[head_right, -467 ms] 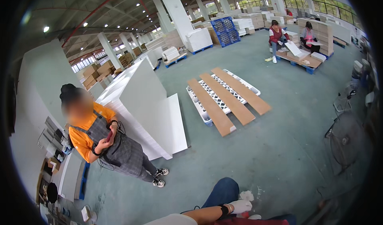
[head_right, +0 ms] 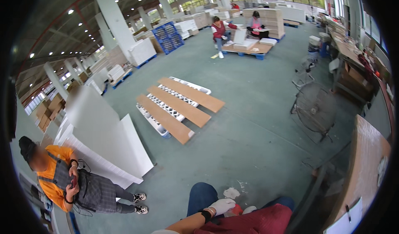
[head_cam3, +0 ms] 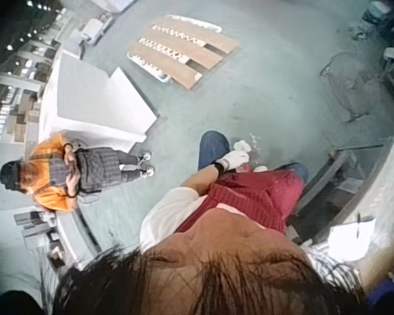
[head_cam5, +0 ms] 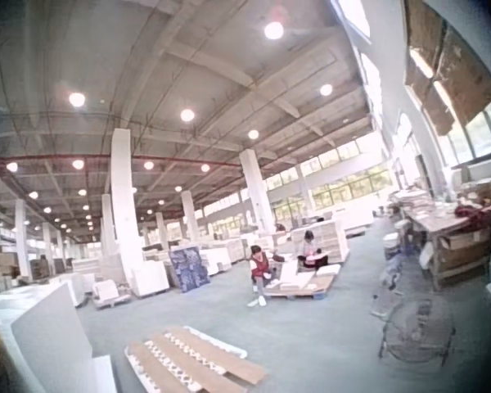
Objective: The recorder writes production notes or log data on a notepad at a workbench in a furniture factory.
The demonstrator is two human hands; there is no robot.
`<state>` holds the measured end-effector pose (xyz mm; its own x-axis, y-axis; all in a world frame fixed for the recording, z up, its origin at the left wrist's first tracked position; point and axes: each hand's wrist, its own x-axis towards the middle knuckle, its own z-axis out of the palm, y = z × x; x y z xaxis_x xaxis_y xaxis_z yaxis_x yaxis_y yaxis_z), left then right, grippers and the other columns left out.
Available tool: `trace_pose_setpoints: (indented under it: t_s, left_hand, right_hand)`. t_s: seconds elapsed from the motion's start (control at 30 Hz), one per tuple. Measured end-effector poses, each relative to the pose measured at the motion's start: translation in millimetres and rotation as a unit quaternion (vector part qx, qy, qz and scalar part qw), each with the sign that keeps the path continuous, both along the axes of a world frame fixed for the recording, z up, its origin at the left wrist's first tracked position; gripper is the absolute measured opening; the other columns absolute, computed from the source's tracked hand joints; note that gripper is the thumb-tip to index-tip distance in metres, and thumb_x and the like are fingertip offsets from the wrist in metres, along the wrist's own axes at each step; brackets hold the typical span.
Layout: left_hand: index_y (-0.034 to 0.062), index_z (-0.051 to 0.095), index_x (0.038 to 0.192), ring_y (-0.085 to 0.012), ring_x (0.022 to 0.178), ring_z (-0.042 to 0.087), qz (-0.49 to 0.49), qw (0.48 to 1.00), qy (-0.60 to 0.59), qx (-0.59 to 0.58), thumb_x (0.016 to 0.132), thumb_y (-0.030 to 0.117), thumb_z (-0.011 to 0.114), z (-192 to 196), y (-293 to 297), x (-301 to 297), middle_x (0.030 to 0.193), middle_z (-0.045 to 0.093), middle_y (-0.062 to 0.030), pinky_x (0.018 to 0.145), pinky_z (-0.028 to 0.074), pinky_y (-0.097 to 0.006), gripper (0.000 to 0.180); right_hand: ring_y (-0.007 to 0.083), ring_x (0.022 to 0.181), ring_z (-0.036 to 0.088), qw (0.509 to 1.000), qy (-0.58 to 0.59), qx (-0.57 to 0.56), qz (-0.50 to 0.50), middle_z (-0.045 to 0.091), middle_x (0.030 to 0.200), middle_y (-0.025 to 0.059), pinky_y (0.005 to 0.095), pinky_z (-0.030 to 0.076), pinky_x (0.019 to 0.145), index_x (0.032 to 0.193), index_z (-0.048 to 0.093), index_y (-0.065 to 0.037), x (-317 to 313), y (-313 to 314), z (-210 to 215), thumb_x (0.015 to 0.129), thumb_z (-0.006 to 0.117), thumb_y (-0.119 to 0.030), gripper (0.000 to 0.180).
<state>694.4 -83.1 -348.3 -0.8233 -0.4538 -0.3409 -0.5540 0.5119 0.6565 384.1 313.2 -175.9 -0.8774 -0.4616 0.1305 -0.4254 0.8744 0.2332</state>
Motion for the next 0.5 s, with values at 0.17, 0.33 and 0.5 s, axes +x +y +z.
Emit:
trace_pose_setpoints:
  t_s: [0.17, 0.33, 0.5]
  left_hand:
    - [0.0058, 0.063, 0.100, -0.0317, 0.094, 0.062, 0.076, 0.995, 0.040, 0.043, 0.095, 0.029, 0.045, 17, 1, 0, 0.099, 0.066, -0.0136, 0.085, 0.048, -0.038, 0.030]
    - [0.0062, 0.062, 0.089, -0.0245, 0.077, 0.061, 0.209, 0.969, 0.075, 0.111, 0.092, 0.030, 0.050, 17, 15, 1, 0.080, 0.062, -0.0098, 0.074, 0.048, -0.035, 0.026]
    - [0.0037, 0.063, 0.091, -0.0172, 0.074, 0.060, 0.253, 0.951, 0.058, 0.168, 0.092, 0.026, 0.054, 34, 25, 7, 0.077, 0.063, -0.0066, 0.072, 0.048, -0.031, 0.024]
  right_hand:
    - [0.0450, 0.133, 0.041, 1.000, 0.010, -0.009, 0.004, 0.044, 0.145, 0.0282, 0.0539, 0.034, 0.111, 0.147, 0.039, 0.000, -7, 15, -27, 0.084, 0.066, -0.039, 0.078]
    - [0.0440, 0.139, 0.031, 0.999, -0.032, -0.011, -0.042, 0.033, 0.151, 0.0271, 0.0501, 0.029, 0.115, 0.151, 0.028, -0.001, -13, 20, -34, 0.084, 0.067, -0.024, 0.081]
    - [0.0427, 0.146, 0.021, 0.995, -0.059, -0.057, -0.056, 0.023, 0.158, 0.0243, 0.0474, 0.021, 0.120, 0.154, 0.021, -0.001, -20, 30, -50, 0.084, 0.068, -0.016, 0.086]
